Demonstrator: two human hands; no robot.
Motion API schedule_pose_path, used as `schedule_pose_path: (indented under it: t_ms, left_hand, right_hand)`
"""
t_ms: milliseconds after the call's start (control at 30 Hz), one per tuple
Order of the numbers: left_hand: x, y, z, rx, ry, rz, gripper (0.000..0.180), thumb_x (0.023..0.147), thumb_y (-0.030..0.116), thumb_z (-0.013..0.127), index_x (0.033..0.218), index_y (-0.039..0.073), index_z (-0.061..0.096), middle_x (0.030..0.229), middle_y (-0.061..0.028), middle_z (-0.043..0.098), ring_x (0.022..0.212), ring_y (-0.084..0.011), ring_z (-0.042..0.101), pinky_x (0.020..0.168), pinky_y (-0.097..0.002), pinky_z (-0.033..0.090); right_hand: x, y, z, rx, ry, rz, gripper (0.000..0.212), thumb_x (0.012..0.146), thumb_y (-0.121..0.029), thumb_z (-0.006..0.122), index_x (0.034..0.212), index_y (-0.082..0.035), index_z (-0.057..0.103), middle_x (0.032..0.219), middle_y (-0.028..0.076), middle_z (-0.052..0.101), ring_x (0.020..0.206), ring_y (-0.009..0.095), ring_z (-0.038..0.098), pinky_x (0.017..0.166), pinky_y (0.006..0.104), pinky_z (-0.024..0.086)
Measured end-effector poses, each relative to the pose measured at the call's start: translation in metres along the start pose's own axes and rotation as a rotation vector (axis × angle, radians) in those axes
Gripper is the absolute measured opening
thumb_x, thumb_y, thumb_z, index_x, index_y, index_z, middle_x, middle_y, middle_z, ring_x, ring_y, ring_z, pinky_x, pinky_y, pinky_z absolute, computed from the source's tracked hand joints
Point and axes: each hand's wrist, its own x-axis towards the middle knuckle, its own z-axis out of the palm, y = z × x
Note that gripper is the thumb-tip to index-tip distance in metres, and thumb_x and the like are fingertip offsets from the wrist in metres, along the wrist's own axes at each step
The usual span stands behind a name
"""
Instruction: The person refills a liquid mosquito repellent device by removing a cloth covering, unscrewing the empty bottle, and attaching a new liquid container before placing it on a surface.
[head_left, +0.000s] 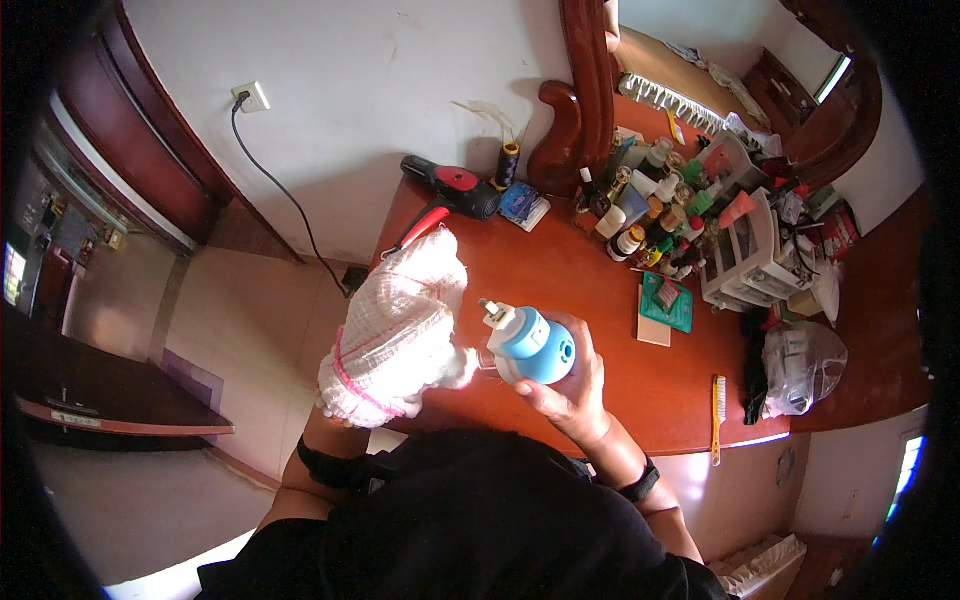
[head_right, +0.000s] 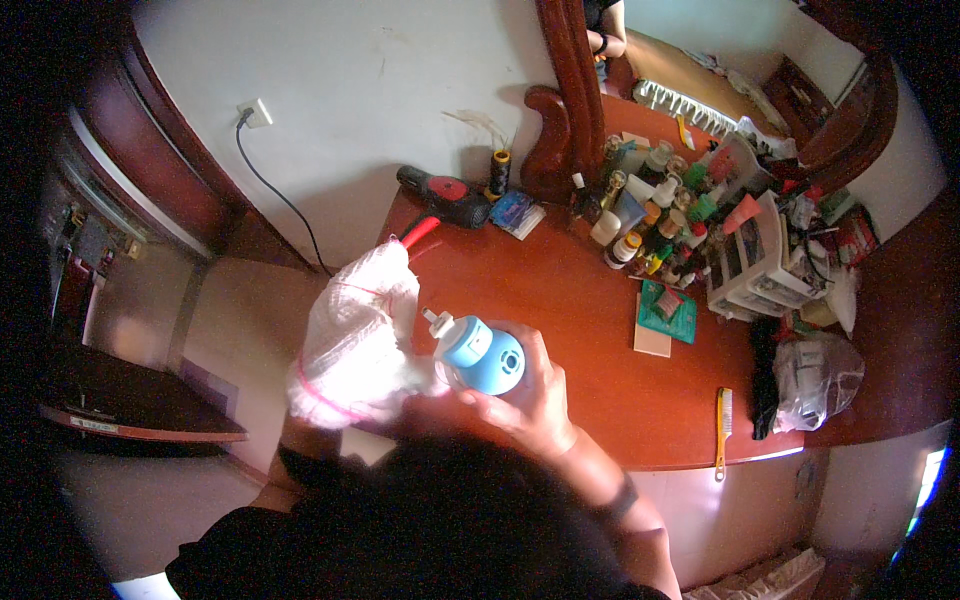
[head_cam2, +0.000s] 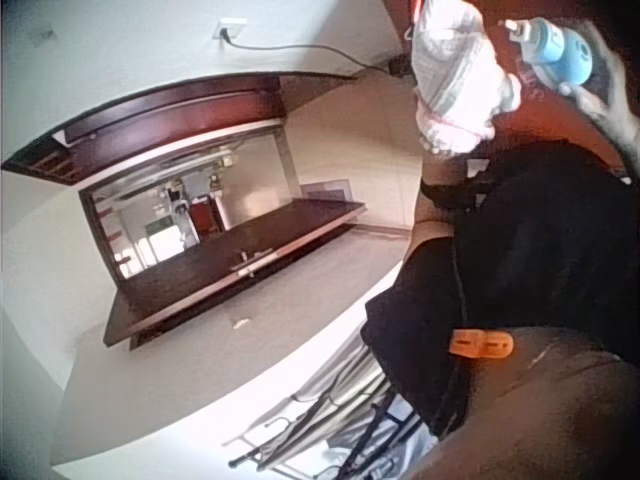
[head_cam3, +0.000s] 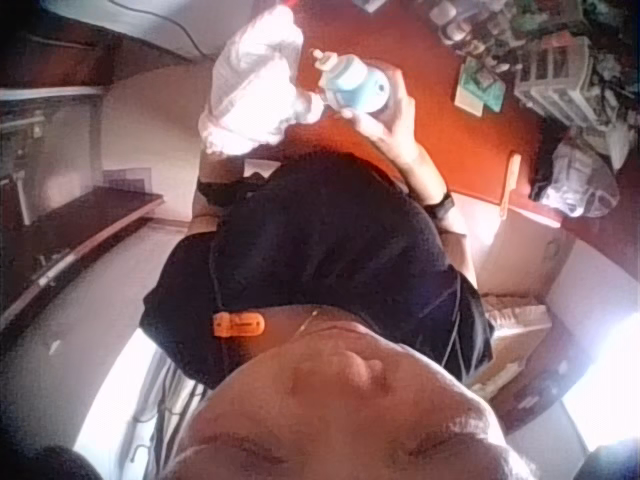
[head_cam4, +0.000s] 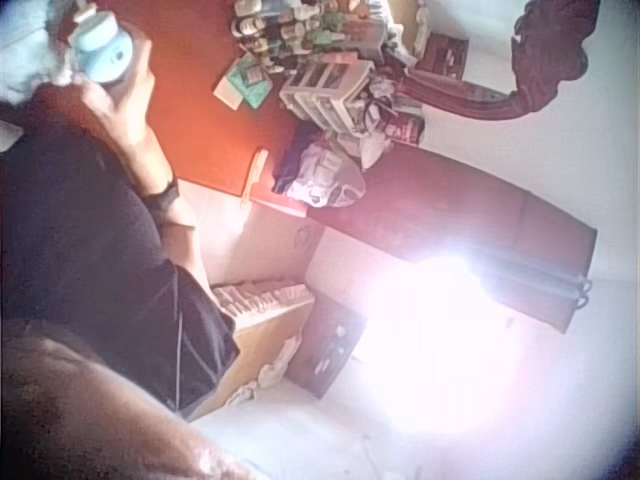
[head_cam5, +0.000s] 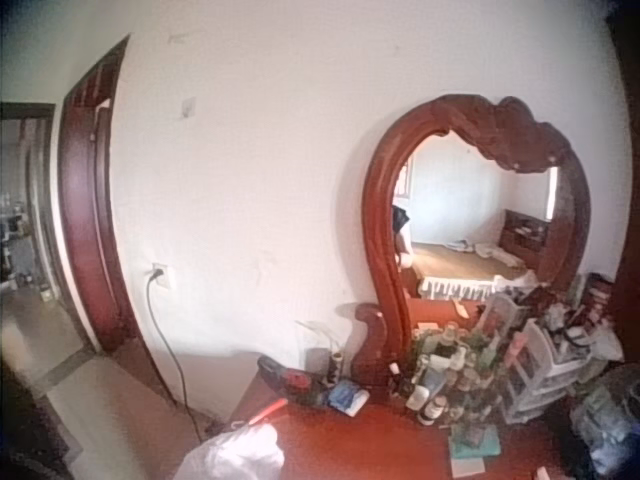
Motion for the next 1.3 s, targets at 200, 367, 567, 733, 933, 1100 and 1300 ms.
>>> schedule_pose_path:
  t_ms: [200,367,567,733,933,1100,1300]
  left_hand:
    - [0.003,0.012,0.019,-0.522,0.189,-0.224,0.033,0.059,0.002,0.078,0.079,0.004,0.052,0.077,-0.0026,0.049,0.070,-0.0138,0.052,0.064,-0.0292,0.044]
    - [0.007,0.018,0.022,-0.434,0.216,-0.240,0.033,0.066,0.005,0.079,0.087,0.004,0.053,0.079,0.0001,0.051,0.074,-0.0112,0.053,0.066,-0.0276,0.046]
    - [0.014,0.031,0.007,-0.287,0.012,-0.138,0.031,0.070,0.012,0.079,0.085,0.005,0.053,0.076,0.0010,0.048,0.070,-0.0109,0.051,0.061,-0.0285,0.043]
    - [0.011,0.030,0.003,-0.598,-0.021,-0.288,0.027,0.076,0.014,0.076,0.085,0.006,0.051,0.074,0.0025,0.047,0.065,-0.0097,0.048,0.057,-0.0266,0.040]
    - [0.013,0.064,0.013,-1.288,0.035,-0.462,0.024,0.083,0.016,0.072,0.084,0.008,0.050,0.071,0.0043,0.045,0.060,-0.0081,0.045,0.052,-0.0244,0.036]
    - [-0.037,-0.069,0.013,-0.105,-0.284,-0.419,0.068,0.091,0.030,0.066,0.146,0.009,0.033,0.145,-0.0105,0.042,0.134,-0.0220,0.043,0.112,-0.0371,0.035]
    - [0.023,0.056,0.000,-0.077,-0.133,-0.260,0.042,0.067,0.012,0.080,0.091,0.010,0.045,0.079,0.0024,0.043,0.072,-0.0094,0.041,0.061,-0.0285,0.033]
  right_hand:
    - [0.001,-0.004,0.001,-0.071,-0.030,0.035,0.082,0.071,-0.047,0.081,0.125,0.004,0.047,0.108,0.017,0.065,0.100,0.024,0.065,0.087,0.0354,0.052]
    - [0.001,-0.004,0.000,-0.157,-0.014,-0.030,0.076,0.071,-0.041,0.083,0.126,-0.001,0.050,0.105,0.018,0.066,0.094,0.028,0.069,0.082,0.0363,0.055]
    - [-0.001,0.002,-0.001,0.000,-0.007,0.057,0.076,0.074,-0.045,0.082,0.125,0.001,0.050,0.105,0.015,0.065,0.093,0.022,0.066,0.080,0.0345,0.054]
    - [-0.003,0.003,-0.003,0.379,-0.063,0.249,0.078,0.080,-0.049,0.075,0.130,0.002,0.043,0.104,0.009,0.061,0.087,0.016,0.060,0.070,0.0280,0.052]
    - [0.003,0.004,-0.011,0.523,-0.111,0.293,0.080,0.085,-0.053,0.067,0.136,0.001,0.036,0.102,0.009,0.059,0.080,0.012,0.058,0.060,0.0243,0.049]
    - [0.007,0.001,-0.011,0.537,-0.116,0.312,0.082,0.084,-0.055,0.067,0.135,0.000,0.036,0.103,0.009,0.059,0.080,0.013,0.059,0.059,0.0246,0.050]
    - [0.012,0.002,-0.023,0.469,-0.081,0.276,0.083,0.082,-0.056,0.069,0.134,0.001,0.037,0.104,0.009,0.058,0.082,0.013,0.058,0.059,0.0236,0.050]
